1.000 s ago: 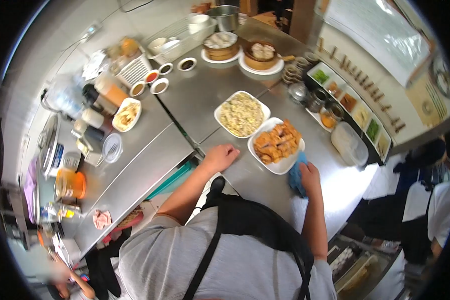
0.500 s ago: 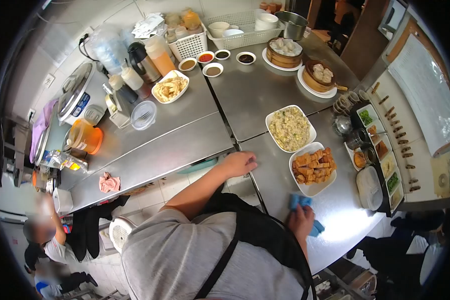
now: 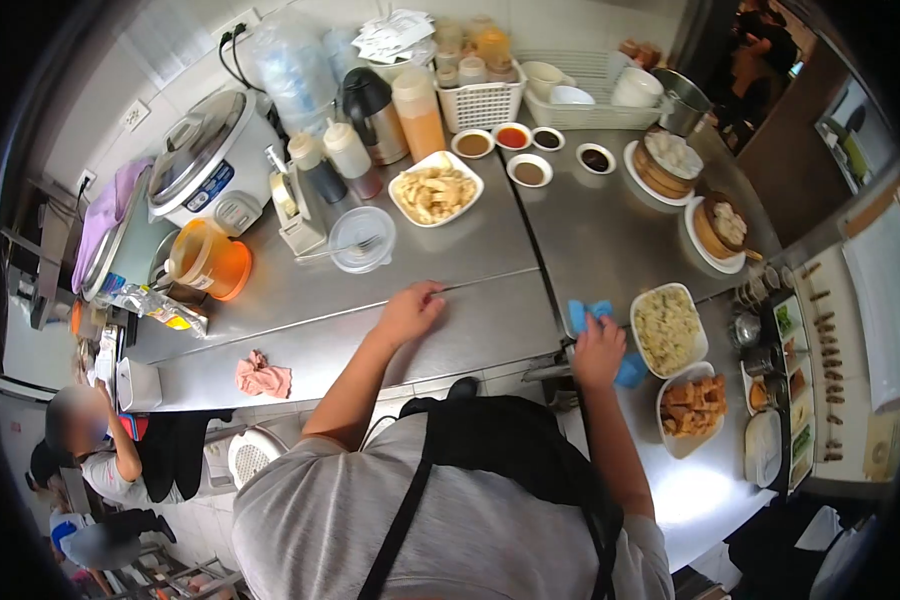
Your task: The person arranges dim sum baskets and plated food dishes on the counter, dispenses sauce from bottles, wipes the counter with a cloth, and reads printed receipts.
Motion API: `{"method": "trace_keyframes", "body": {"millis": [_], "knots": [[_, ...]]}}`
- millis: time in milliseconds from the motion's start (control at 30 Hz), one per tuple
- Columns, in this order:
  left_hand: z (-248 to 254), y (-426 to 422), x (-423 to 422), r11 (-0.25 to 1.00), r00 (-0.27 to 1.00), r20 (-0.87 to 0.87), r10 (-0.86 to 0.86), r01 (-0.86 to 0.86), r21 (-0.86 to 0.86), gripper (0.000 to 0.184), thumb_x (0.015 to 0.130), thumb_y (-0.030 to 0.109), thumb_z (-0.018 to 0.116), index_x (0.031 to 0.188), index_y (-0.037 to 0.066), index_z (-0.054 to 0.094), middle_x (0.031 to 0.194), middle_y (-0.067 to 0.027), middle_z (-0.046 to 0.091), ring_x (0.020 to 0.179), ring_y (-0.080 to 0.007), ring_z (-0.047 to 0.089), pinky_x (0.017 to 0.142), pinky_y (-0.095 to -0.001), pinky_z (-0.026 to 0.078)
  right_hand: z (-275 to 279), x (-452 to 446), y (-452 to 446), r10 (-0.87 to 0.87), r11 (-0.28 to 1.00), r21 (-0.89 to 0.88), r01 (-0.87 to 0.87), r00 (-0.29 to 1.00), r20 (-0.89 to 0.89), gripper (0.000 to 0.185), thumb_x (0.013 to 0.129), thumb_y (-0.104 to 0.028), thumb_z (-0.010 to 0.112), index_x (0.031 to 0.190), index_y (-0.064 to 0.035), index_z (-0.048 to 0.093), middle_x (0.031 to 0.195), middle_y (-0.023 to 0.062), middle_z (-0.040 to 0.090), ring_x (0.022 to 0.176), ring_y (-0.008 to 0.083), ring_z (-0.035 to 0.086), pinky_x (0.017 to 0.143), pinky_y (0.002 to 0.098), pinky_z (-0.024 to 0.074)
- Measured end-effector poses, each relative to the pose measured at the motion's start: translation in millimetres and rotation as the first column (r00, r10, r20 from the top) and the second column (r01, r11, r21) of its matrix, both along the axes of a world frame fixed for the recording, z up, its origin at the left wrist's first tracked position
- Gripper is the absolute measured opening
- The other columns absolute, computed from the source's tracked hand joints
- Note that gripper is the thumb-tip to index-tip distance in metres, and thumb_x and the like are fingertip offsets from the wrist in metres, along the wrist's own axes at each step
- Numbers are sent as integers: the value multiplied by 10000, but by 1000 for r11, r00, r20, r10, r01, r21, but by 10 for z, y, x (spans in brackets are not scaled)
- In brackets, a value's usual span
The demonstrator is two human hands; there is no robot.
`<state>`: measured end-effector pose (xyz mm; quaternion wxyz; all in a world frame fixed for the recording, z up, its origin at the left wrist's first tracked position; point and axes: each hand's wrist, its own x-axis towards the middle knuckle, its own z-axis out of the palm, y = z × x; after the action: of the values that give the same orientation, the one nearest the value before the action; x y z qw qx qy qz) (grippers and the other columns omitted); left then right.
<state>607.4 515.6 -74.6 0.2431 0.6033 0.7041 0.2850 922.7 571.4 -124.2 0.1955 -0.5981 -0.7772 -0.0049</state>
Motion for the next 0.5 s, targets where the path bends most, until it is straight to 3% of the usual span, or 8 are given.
{"method": "trace_keyframes", "body": {"millis": [133, 267, 300, 367, 433, 500], "knots": [[-124, -194, -672, 982, 982, 18, 188, -188, -2, 256, 742, 198, 534, 947, 44, 532, 742, -134, 569, 669, -255, 549, 616, -331, 434, -270, -147, 804, -152, 971, 191, 141, 988, 41, 335, 735, -170, 509, 1067, -125, 511, 1066, 124, 455, 944, 311, 425, 807, 426, 352], [-269, -351, -1156, 944, 946, 36, 321, -323, 67, 241, 753, 164, 527, 959, 39, 522, 737, -128, 559, 645, -241, 540, 607, -321, 434, -137, -322, 1379, -433, 900, 77, 429, 900, 57, 337, 764, -204, 479, 1098, -163, 496, 1098, 109, 457, 971, 305, 429, 787, 432, 377], [-194, -362, -1233, 924, 923, 65, 380, -382, 9, 247, 735, 124, 524, 969, 46, 517, 904, -147, 521, 769, -291, 521, 676, -361, 424, -90, -406, 1484, -487, 873, 60, 484, 871, 63, 334, 769, -214, 475, 1099, -173, 496, 1100, 102, 458, 970, 303, 432, 782, 431, 382], [-279, -339, -1476, 892, 898, -99, 429, -405, 199, 269, 723, 102, 523, 989, 62, 517, 960, -137, 506, 847, -308, 488, 724, -363, 405, -62, -553, 1619, -591, 806, 24, 592, 802, 84, 328, 777, -234, 466, 1101, -194, 496, 1102, 87, 459, 968, 299, 437, 771, 429, 392], [-300, -202, -1738, 855, 816, -313, 486, -371, 362, 322, 695, 93, 533, 1017, 97, 523, 1032, -108, 484, 958, -323, 419, 814, -385, 347, -173, -679, 1695, -528, 849, 73, 523, 841, 114, 326, 781, -248, 462, 1101, -199, 495, 1105, 74, 460, 958, 297, 446, 762, 427, 397], [-370, -102, -1826, 862, 767, -408, 495, -378, 337, 346, 685, 105, 546, 1030, 104, 520, 1037, -95, 485, 950, -312, 420, 833, -398, 324, -236, -666, 1708, -480, 876, 107, 470, 868, 125, 327, 779, -257, 464, 1101, -203, 495, 1107, 64, 461, 953, 293, 451, 761, 425, 398]]}}
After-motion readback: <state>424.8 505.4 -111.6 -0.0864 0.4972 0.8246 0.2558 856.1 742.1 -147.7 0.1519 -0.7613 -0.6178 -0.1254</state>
